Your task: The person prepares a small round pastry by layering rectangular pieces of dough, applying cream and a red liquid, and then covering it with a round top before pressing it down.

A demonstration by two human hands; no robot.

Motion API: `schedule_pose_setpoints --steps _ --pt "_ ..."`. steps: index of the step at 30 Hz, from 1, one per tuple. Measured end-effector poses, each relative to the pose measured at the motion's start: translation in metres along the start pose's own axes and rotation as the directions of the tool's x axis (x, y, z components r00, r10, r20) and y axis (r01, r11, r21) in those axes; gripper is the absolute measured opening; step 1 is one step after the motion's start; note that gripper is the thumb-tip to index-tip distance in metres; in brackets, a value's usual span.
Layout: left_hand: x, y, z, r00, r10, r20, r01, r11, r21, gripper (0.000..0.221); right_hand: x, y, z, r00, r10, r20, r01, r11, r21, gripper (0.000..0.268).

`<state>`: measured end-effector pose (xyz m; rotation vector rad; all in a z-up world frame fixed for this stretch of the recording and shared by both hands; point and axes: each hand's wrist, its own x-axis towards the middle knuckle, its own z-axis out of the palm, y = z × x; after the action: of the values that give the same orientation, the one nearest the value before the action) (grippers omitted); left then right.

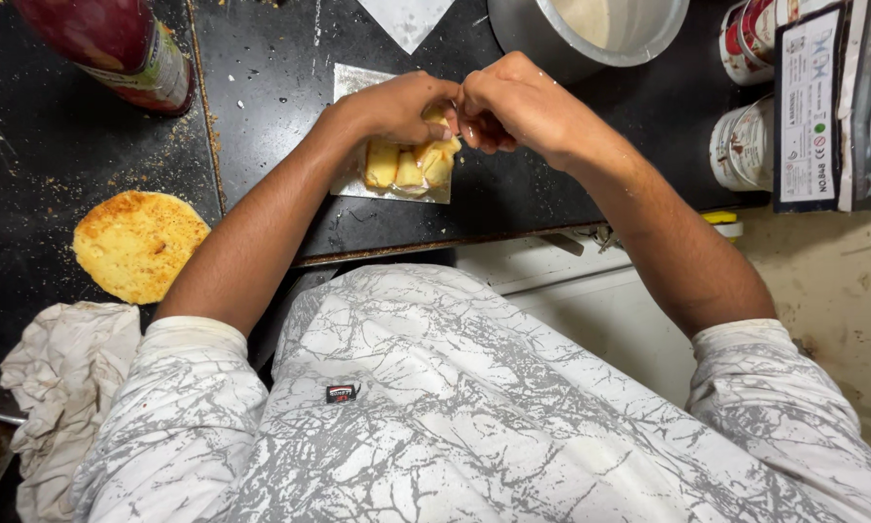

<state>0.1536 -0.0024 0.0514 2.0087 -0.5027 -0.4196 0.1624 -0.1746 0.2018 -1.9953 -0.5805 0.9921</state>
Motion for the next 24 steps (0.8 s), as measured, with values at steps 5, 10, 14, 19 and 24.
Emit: schedule_pose_setpoints --steps 5,10,14,19,24 --pt "-0.002 -0.001 0.001 0.999 -0.047 -0.003 0.047 0.998 0.051 0.029 -0.009 0.003 0.009 0.998 -0.05 0.025 0.049 0.998 0.04 0.032" --pt "-0.001 0.0 0.005 0.998 -0.041 -0.05 0.043 0.998 0.039 0.04 -0.015 0.003 0.015 0.998 -0.059 0.02 0.059 0.998 -0.03 0.034" --pt "-0.005 -0.009 0.011 0.992 -0.119 -0.03 0.121 0.992 0.046 0.044 -0.017 0.003 0.017 0.995 -0.092 0.026 0.093 0.995 -0.029 0.036" --pt "-0.007 -0.035 0.024 0.991 0.098 -0.086 -0.078 0.974 0.21 0.061 -0.014 0.003 0.019 0.992 -0.112 0.05 0.109 0.992 0.059 0.033" --pt "-0.009 -0.034 0.021 0.997 0.03 -0.065 -0.018 0.985 0.174 0.051 -0.014 0.002 0.021 0.994 -0.09 0.06 0.085 0.993 0.082 0.03"
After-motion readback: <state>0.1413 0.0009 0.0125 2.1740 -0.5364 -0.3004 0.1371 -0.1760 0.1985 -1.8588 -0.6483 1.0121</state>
